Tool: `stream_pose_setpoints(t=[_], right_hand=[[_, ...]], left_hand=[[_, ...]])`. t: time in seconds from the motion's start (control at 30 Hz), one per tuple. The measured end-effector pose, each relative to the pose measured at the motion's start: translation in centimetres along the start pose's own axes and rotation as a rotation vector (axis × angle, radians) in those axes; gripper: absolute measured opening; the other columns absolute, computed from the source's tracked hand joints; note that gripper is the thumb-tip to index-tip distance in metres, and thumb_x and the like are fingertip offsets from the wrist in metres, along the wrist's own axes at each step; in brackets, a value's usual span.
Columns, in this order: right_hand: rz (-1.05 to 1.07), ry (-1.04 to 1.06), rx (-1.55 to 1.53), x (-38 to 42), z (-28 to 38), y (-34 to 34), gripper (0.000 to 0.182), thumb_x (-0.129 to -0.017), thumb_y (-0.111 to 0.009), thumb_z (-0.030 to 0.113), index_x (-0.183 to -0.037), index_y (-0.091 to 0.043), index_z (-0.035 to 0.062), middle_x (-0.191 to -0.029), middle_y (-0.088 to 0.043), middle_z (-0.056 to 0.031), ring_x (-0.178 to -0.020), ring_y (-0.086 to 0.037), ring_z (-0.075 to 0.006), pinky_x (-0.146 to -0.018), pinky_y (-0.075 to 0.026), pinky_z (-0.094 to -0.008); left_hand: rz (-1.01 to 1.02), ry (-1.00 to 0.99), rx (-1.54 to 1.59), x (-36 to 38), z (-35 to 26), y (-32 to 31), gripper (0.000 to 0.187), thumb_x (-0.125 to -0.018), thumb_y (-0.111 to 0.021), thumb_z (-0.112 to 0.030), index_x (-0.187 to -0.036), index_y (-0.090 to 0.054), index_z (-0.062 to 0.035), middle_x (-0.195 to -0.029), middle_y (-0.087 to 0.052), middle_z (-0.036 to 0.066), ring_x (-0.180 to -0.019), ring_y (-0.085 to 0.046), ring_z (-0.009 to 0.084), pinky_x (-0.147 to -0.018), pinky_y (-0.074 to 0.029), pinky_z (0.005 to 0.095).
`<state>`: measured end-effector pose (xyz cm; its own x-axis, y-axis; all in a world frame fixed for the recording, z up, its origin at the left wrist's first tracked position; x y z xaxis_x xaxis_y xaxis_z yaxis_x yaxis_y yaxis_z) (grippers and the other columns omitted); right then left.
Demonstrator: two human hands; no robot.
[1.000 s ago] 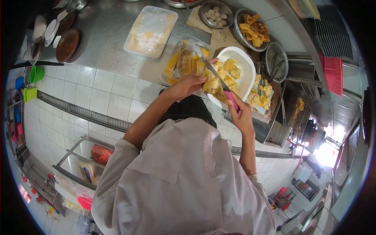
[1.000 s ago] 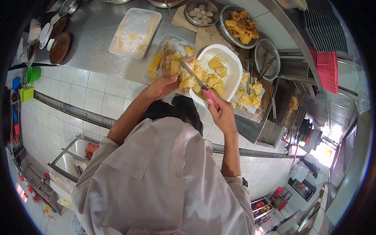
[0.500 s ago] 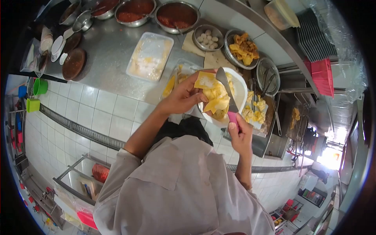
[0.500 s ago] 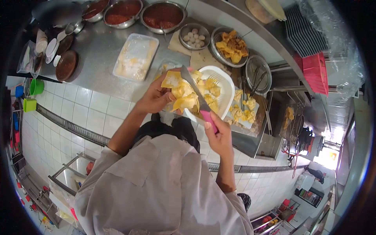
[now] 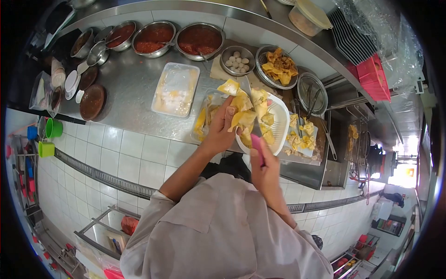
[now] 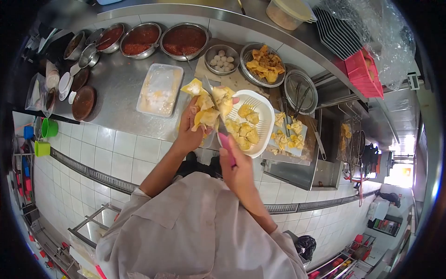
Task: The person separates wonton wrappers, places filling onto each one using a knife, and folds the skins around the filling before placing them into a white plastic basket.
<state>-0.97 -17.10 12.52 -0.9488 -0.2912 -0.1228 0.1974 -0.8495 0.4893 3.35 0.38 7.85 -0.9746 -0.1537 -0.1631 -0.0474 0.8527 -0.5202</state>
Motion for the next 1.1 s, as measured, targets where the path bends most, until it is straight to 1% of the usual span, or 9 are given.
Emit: stream_pose_setpoints(t=[0.17,0.33,0.37,0.53,0.77,0.9,1.0,1.03,1.1], right_hand=[[0.146,-0.096,-0.028,-1.1,0.2,1.2,0.039,-0.101,-0.069,0.009,-0.138,-0.065,-0.0029,-0.115,-0.076,-0.0251,-0.113,-0.075,-0.0324,-0.101,-0.052,-0.0361],[0.190,-0.243,-0.049,-0.4,0.7,0.5,0.035,-0.103,-0.066,0.014,-0.135,-0.067,-0.0022,-0.107,-0.076,-0.0234,-0.103,-0.076,-0.0309,-0.096,-0.054,-0.0373],[0.043,0.043,-0.019,-0.1,0.7,-0.8,0.037,-0.105,-0.065,0.017,-0.135,-0.065,-0.0043,-0.105,-0.075,-0.0242,-0.097,-0.075,-0.0306,-0.091,-0.054,-0.0383],[0.064,0.160,0.063,-0.2,0.1,-2.2,0.040,-0.103,-0.064,0.014,-0.138,-0.060,-0.0065,-0.104,-0.073,-0.0288,-0.092,-0.073,-0.0447,-0.083,-0.056,-0.0463],[-0.049,0.114,0.070,1.1,-0.5,0.8,0.036,-0.104,-0.061,0.013,-0.137,-0.058,-0.0008,-0.091,-0.071,-0.0270,-0.079,-0.070,-0.0473,-0.069,-0.054,-0.0510],[-0.078,-0.193,0.135,1.4,-4.6,3.6,0.030,-0.104,-0.062,0.016,-0.132,-0.060,0.0042,-0.092,-0.072,-0.0253,-0.080,-0.070,-0.0467,-0.069,-0.054,-0.0527],[-0.108,-0.185,0.431,0.7,-12.8,4.1,0.029,-0.104,-0.062,0.016,-0.130,-0.059,0.0030,-0.089,-0.071,-0.0217,-0.076,-0.068,-0.0446,-0.070,-0.054,-0.0515],[-0.109,-0.161,0.544,0.7,-15.4,3.9,0.030,-0.104,-0.062,0.016,-0.130,-0.058,0.0018,-0.087,-0.070,-0.0202,-0.074,-0.066,-0.0439,-0.070,-0.054,-0.0506],[-0.141,0.055,0.707,1.1,-18.1,3.9,0.031,-0.101,-0.064,0.016,-0.130,-0.060,0.0042,-0.096,-0.073,-0.0188,-0.078,-0.069,-0.0418,-0.069,-0.054,-0.0508]], left_hand=[[0.004,-0.139,-0.285,0.4,1.9,3.0,0.045,-0.117,-0.040,-0.035,-0.151,-0.047,-0.0057,-0.123,-0.061,0.002,-0.103,-0.059,0.0081,-0.086,-0.052,0.0259],[-0.025,-0.013,0.047,0.6,3.5,2.5,0.048,-0.117,-0.042,-0.036,-0.152,-0.046,-0.0029,-0.139,-0.060,0.008,-0.125,-0.062,0.0201,-0.105,-0.053,0.0357],[-0.032,-0.008,0.190,0.1,2.0,1.2,0.049,-0.117,-0.041,-0.037,-0.150,-0.046,-0.0014,-0.143,-0.059,0.010,-0.129,-0.061,0.0229,-0.107,-0.053,0.0376],[-0.116,0.083,0.317,-0.2,3.9,3.0,0.049,-0.118,-0.031,-0.037,-0.148,-0.048,-0.0014,-0.144,-0.062,0.015,-0.134,-0.062,0.0262,-0.113,-0.051,0.0392],[-0.359,0.203,0.388,0.2,10.3,4.9,0.049,-0.118,-0.031,-0.043,-0.146,-0.054,-0.0105,-0.141,-0.065,0.008,-0.122,-0.067,0.0223,-0.098,-0.055,0.0352],[-0.324,0.288,0.569,0.9,9.9,3.3,0.028,-0.111,-0.044,-0.033,-0.107,-0.061,-0.0108,-0.084,-0.058,0.000,-0.064,-0.042,0.0106,-0.065,-0.036,0.0284],[-0.004,0.230,0.674,1.1,9.9,0.5,0.028,-0.109,-0.047,-0.035,-0.102,-0.059,-0.0108,-0.079,-0.050,-0.002,-0.064,-0.039,0.0108,-0.066,-0.037,0.0292],[-0.296,0.401,0.726,2.0,10.3,-0.4,0.028,-0.107,-0.050,-0.036,-0.099,-0.059,-0.0107,-0.079,-0.050,-0.001,-0.063,-0.039,0.0126,-0.067,-0.038,0.0285],[-0.205,0.376,0.667,2.1,9.9,-3.0,0.026,-0.106,-0.052,-0.035,-0.099,-0.058,-0.0109,-0.078,-0.049,0.001,-0.066,-0.040,0.0138,-0.069,-0.038,0.0281]])
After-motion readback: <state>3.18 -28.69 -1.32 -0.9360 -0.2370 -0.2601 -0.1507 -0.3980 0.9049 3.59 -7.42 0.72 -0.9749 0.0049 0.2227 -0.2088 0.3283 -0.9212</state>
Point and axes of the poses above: each hand's wrist, its own x-axis away from the middle knuckle, its own y-axis out of the back of the hand, z = x × y, the point moved 7 cm from there along -x, towards the middle knuckle
